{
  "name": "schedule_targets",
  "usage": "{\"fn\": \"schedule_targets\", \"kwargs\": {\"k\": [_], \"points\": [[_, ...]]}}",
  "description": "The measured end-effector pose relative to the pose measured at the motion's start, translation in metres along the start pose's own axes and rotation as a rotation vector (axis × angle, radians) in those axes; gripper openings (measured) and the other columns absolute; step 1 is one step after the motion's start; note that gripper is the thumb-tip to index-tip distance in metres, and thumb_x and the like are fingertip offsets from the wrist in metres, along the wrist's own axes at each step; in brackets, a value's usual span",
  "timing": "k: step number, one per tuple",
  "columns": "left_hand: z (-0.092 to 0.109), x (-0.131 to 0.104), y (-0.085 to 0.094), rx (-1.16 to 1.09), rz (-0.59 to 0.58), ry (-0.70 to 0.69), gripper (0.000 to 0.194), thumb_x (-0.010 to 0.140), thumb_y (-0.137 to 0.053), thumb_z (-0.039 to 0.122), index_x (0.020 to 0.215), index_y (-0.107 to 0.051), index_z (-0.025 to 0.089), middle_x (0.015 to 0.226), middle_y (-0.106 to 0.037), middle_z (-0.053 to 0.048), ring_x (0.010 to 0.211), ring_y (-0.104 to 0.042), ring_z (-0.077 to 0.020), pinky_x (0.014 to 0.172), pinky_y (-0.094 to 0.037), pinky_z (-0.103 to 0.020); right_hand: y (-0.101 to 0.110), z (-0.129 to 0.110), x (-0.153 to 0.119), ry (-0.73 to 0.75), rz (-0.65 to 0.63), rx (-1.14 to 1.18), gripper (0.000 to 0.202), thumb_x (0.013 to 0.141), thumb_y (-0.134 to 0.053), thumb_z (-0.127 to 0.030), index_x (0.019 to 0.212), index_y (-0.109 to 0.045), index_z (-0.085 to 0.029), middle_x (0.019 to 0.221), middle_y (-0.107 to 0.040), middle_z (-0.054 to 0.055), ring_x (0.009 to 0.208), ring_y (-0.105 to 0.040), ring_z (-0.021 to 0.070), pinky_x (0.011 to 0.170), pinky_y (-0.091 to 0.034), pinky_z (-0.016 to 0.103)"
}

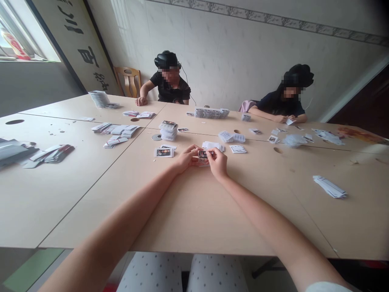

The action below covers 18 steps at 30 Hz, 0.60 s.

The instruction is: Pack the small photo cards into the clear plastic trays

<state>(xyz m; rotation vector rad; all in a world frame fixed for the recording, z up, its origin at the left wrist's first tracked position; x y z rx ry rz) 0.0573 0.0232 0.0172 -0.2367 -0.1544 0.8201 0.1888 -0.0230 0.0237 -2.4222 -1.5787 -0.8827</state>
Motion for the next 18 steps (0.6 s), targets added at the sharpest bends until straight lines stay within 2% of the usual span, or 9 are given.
{"fn": "schedule_targets", "kwargs": {"k": [6,12,18], "points": [[-0.0001,-0.0005,0.0006,0.027,0.010,-0.009,0.028,0.080,-0.069,0.035,0.097,-0.054,0.018,0.092,-0.066,-0.005,0.081,-0.071,-0.0207,0.078,-0.057,-0.039,0.0004,-0.0012,0.0000,0.000,-0.001,-0.003,0.020,0.086,-0.051,-0.040,0.084,-0.059,-0.021,0.074,-0.067,0.003,0.054,-0.064,0.0180,0.055,-0.053,0.031],[0.0002,0.0004,0.0004,0.009,0.012,-0.017,0.026,0.082,-0.066,0.036,0.096,-0.054,0.018,0.091,-0.066,-0.005,0.078,-0.071,-0.0198,0.076,-0.057,-0.038,0.0005,-0.0015,-0.0002,0.001,0.000,0.000,0.020,0.086,-0.052,-0.039,0.084,-0.059,-0.021,0.069,-0.066,0.002,0.054,-0.064,0.0186,0.056,-0.053,0.031],[-0.0012,0.0014,0.0013,0.000,0.011,-0.008,0.026,0.083,-0.065,0.038,0.095,-0.053,0.018,0.093,-0.066,-0.005,0.081,-0.071,-0.0210,0.078,-0.057,-0.039,0.0007,-0.0033,-0.0003,0.019,-0.002,0.012,0.017,0.086,-0.052,-0.036,0.083,-0.059,-0.021,0.073,-0.067,0.003,0.054,-0.064,0.0174,0.055,-0.053,0.030]]}}
Point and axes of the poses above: each hand's wrist, its own x-axis towards the middle knuckle, its own y-axis out of the back of the hand, z = x × y, the point moved 6 cm from there along x, towards the middle knuckle
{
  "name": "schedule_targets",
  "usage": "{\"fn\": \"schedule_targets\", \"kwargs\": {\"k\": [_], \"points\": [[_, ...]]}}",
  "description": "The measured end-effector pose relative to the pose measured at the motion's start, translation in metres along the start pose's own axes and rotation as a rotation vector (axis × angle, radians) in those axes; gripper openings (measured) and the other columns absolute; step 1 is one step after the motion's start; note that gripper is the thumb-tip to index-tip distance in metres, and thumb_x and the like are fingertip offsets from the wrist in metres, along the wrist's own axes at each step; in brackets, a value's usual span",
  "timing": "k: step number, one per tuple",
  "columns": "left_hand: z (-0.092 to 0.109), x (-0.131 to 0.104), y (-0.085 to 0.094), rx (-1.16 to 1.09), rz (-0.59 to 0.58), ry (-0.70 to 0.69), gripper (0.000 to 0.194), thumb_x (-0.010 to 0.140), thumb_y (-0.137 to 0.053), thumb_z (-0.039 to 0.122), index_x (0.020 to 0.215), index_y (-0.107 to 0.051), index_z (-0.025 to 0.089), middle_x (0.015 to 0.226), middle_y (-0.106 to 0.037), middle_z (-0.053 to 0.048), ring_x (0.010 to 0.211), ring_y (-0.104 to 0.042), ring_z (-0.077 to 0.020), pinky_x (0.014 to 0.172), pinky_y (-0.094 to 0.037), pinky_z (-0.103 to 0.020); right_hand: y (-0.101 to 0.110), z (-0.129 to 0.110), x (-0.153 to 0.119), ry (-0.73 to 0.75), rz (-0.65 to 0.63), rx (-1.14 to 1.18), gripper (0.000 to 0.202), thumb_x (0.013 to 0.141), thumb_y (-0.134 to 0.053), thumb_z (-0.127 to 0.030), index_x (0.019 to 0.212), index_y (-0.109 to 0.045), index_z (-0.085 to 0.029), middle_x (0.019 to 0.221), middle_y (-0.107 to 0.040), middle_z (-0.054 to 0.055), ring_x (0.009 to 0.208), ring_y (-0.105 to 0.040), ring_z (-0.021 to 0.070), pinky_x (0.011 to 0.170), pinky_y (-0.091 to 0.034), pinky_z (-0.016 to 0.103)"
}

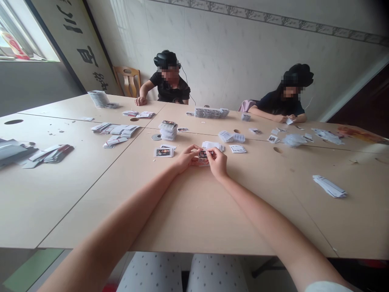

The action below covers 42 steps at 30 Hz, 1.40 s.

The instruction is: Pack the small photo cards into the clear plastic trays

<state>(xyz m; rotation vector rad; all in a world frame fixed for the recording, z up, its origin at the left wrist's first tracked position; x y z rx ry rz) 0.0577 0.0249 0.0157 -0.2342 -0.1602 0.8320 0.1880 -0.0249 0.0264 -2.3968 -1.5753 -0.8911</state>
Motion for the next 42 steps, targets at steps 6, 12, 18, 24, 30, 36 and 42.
{"fn": "schedule_targets", "kwargs": {"k": [6,12,18,24,30,36,42], "points": [[0.0026,-0.0015,-0.0016,0.019,0.006,-0.013,0.028,0.082,-0.066,0.037,0.095,-0.052,0.018,0.093,-0.066,-0.004,0.082,-0.071,-0.0215,0.076,-0.058,-0.036,0.0005,-0.0007,-0.0001,0.004,0.011,0.000,0.016,0.086,-0.053,-0.035,0.082,-0.060,-0.020,0.071,-0.066,0.003,0.053,-0.063,0.0174,0.055,-0.052,0.029],[0.0017,-0.0005,-0.0016,0.021,-0.005,-0.029,0.029,0.081,-0.067,0.039,0.095,-0.052,0.018,0.094,-0.066,-0.005,0.082,-0.071,-0.0212,0.076,-0.058,-0.037,0.0000,0.0001,0.0002,0.012,0.012,0.005,0.016,0.086,-0.053,-0.034,0.083,-0.060,-0.021,0.071,-0.066,0.002,0.053,-0.064,0.0173,0.055,-0.052,0.029],[0.0009,-0.0004,-0.0003,0.040,0.020,-0.040,0.030,0.081,-0.067,0.040,0.094,-0.052,0.017,0.098,-0.065,-0.006,0.080,-0.071,-0.0196,0.076,-0.058,-0.038,-0.0004,0.0021,0.0005,0.009,0.010,-0.005,0.017,0.086,-0.052,-0.036,0.084,-0.059,-0.020,0.071,-0.066,0.002,0.053,-0.063,0.0170,0.054,-0.052,0.029],[-0.0002,0.0002,0.0001,0.043,0.025,-0.044,0.031,0.081,-0.067,0.040,0.094,-0.052,0.017,0.101,-0.065,-0.006,0.080,-0.071,-0.0199,0.074,-0.058,-0.036,-0.0010,0.0037,0.0010,-0.009,0.001,-0.014,0.018,0.086,-0.052,-0.037,0.083,-0.059,-0.020,0.070,-0.066,0.003,0.053,-0.063,0.0173,0.053,-0.051,0.029],[-0.0005,0.0003,0.0000,0.060,0.022,-0.049,0.030,0.081,-0.067,0.041,0.094,-0.052,0.018,0.099,-0.064,-0.004,0.077,-0.070,-0.0174,0.071,-0.059,-0.033,-0.0008,0.0023,0.0007,-0.012,0.006,-0.010,0.017,0.086,-0.052,-0.036,0.083,-0.059,-0.020,0.070,-0.066,0.003,0.052,-0.063,0.0173,0.053,-0.051,0.029],[0.0020,-0.0020,-0.0024,0.068,0.037,-0.032,0.030,0.081,-0.067,0.041,0.093,-0.051,0.018,0.096,-0.065,-0.004,0.080,-0.071,-0.0191,0.073,-0.058,-0.035,0.0001,0.0018,-0.0003,-0.010,0.010,-0.026,0.017,0.086,-0.052,-0.035,0.082,-0.059,-0.021,0.069,-0.065,0.002,0.052,-0.063,0.0178,0.053,-0.051,0.029],[0.0040,-0.0023,-0.0051,0.074,0.033,-0.037,0.035,0.078,-0.068,0.044,0.092,-0.050,0.018,0.097,-0.066,-0.005,0.078,-0.070,-0.0182,0.073,-0.058,-0.034,0.0006,0.0000,-0.0002,-0.005,0.013,-0.031,0.016,0.086,-0.052,-0.035,0.082,-0.059,-0.021,0.068,-0.065,0.002,0.053,-0.064,0.0179,0.053,-0.051,0.029]]}}
Point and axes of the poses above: each hand's wrist, its own x-axis towards the middle knuckle, its own y-axis out of the back of the hand, z = x × y, the point moved 6 cm from there along x, towards the middle knuckle
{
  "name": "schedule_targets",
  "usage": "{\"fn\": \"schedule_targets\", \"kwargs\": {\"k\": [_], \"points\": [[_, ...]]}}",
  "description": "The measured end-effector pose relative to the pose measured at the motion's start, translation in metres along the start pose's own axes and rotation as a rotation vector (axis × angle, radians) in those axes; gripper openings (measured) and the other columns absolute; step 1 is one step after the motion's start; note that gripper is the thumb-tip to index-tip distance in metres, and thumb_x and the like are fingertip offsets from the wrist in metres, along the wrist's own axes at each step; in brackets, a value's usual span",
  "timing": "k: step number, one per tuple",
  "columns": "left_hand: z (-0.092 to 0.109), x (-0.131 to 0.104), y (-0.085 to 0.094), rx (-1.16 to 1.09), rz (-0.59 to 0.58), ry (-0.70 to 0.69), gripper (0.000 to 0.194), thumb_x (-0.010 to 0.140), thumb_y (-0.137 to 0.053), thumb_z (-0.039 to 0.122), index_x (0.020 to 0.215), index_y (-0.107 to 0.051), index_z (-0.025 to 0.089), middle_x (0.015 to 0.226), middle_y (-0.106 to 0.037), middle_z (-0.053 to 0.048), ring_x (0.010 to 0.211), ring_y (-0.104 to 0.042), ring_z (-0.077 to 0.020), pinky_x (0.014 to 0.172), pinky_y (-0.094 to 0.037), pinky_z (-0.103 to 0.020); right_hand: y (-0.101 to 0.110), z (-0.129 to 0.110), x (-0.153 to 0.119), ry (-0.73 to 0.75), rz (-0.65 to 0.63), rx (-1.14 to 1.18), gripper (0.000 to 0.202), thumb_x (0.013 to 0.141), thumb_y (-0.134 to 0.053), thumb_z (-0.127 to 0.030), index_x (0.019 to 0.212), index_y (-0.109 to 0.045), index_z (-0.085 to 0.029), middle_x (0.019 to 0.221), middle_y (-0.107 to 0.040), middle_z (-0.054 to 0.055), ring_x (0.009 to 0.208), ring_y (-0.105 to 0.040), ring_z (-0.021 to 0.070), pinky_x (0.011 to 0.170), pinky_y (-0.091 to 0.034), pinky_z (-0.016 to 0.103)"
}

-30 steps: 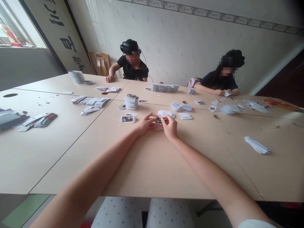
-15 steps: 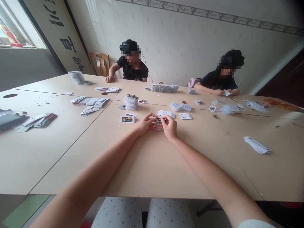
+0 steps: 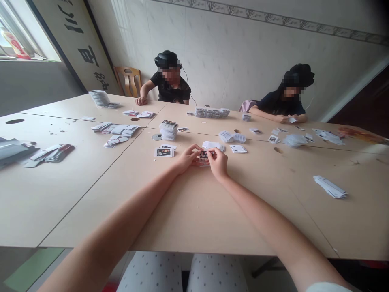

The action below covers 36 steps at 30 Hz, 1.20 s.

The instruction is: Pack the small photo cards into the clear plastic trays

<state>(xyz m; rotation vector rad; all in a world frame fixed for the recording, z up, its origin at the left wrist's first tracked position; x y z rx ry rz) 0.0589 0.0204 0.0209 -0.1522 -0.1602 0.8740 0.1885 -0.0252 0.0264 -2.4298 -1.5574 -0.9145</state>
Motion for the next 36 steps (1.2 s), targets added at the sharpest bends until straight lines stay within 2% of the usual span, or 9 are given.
{"fn": "schedule_targets", "kwargs": {"k": [12,20,36], "points": [[-0.003,0.002,0.001,0.020,0.010,-0.029,0.035,0.077,-0.067,0.047,0.092,-0.052,0.018,0.100,-0.066,-0.006,0.074,-0.069,-0.0163,0.071,-0.059,-0.035,0.001,-0.001,0.000,0.032,0.029,-0.117,0.016,0.085,-0.051,-0.032,0.082,-0.062,-0.020,0.069,-0.066,0.004,0.057,-0.060,0.0180,0.055,-0.048,0.029],[-0.002,0.002,0.001,0.052,0.021,-0.028,0.036,0.078,-0.067,0.047,0.093,-0.052,0.018,0.098,-0.066,-0.006,0.074,-0.068,-0.0160,0.069,-0.058,-0.034,0.005,-0.010,0.000,0.083,0.085,-0.192,0.016,0.082,-0.052,-0.026,0.078,-0.064,-0.019,0.066,-0.063,0.002,0.058,-0.056,0.0162,0.058,-0.046,0.027],[-0.005,0.003,0.004,0.038,0.015,-0.026,0.033,0.080,-0.066,0.045,0.094,-0.053,0.018,0.101,-0.064,-0.006,0.076,-0.069,-0.0173,0.069,-0.058,-0.035,0.004,-0.008,-0.001,0.065,0.089,-0.151,0.014,0.081,-0.053,-0.026,0.079,-0.065,-0.019,0.066,-0.063,0.003,0.057,-0.057,0.0167,0.057,-0.048,0.028]]}}
Point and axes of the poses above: each hand's wrist, its own x-axis towards the middle knuckle, its own y-axis out of the back of the hand, z = x × y, the point moved 6 cm from there along x, towards the middle knuckle
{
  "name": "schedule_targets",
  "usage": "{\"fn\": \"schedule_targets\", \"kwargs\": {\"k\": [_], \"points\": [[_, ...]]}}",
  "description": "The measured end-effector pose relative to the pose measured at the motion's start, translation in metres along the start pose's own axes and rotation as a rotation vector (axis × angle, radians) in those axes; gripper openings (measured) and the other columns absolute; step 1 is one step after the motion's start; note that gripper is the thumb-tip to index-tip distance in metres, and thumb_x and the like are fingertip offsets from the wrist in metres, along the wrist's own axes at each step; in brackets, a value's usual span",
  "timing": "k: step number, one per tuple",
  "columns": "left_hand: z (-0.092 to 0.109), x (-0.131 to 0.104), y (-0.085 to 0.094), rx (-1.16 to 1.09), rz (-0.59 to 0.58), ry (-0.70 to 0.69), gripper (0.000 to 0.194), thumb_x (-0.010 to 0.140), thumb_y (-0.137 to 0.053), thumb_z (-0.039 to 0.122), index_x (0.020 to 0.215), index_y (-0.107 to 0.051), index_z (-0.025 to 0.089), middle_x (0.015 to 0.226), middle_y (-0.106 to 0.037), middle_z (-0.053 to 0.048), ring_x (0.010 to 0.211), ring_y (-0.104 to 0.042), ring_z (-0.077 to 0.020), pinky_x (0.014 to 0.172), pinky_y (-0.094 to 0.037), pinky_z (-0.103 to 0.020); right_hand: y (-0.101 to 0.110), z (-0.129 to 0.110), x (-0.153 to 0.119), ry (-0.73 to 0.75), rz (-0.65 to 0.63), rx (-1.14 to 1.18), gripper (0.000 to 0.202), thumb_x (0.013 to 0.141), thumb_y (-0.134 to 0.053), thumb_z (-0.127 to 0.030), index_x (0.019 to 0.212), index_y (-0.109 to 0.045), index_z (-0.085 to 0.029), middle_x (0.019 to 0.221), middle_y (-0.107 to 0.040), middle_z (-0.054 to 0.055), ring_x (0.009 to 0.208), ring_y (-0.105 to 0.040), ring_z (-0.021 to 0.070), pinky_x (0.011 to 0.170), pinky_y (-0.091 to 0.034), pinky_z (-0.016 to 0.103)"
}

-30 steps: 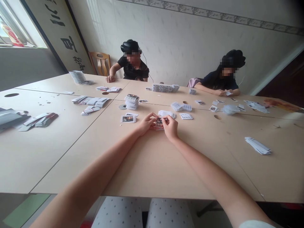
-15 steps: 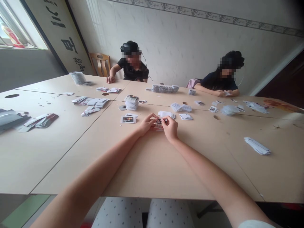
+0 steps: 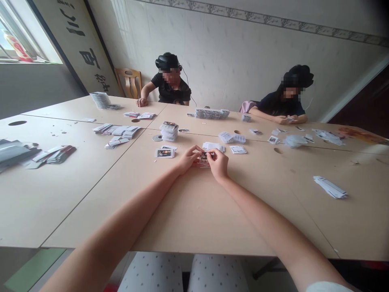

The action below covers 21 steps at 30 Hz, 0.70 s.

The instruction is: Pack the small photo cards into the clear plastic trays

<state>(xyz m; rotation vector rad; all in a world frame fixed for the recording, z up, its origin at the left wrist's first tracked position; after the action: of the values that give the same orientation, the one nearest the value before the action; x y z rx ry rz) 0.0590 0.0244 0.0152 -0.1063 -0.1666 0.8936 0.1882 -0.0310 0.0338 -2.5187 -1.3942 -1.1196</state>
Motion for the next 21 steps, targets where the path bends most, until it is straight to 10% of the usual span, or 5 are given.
{"fn": "schedule_targets", "kwargs": {"k": [21], "points": [[0.001,0.000,0.000,0.007,0.018,-0.002,0.034,0.078,-0.067,0.045,0.091,-0.054,0.017,0.097,-0.065,-0.006,0.071,-0.066,-0.0140,0.068,-0.059,-0.035,0.000,-0.006,0.000,0.065,0.018,-0.093,0.013,0.080,-0.051,-0.023,0.076,-0.063,-0.019,0.065,-0.063,0.002,0.055,-0.053,0.0153,0.059,-0.044,0.027]]}}
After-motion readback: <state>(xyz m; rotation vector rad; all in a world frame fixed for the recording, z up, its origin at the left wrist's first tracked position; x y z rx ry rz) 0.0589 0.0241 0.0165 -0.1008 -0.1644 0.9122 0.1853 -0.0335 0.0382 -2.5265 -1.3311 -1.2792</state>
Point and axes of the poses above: each hand's wrist, its own x-axis towards the middle knuckle, its own y-axis out of the back of the hand, z = x × y, the point moved 6 cm from there along x, towards the middle knuckle
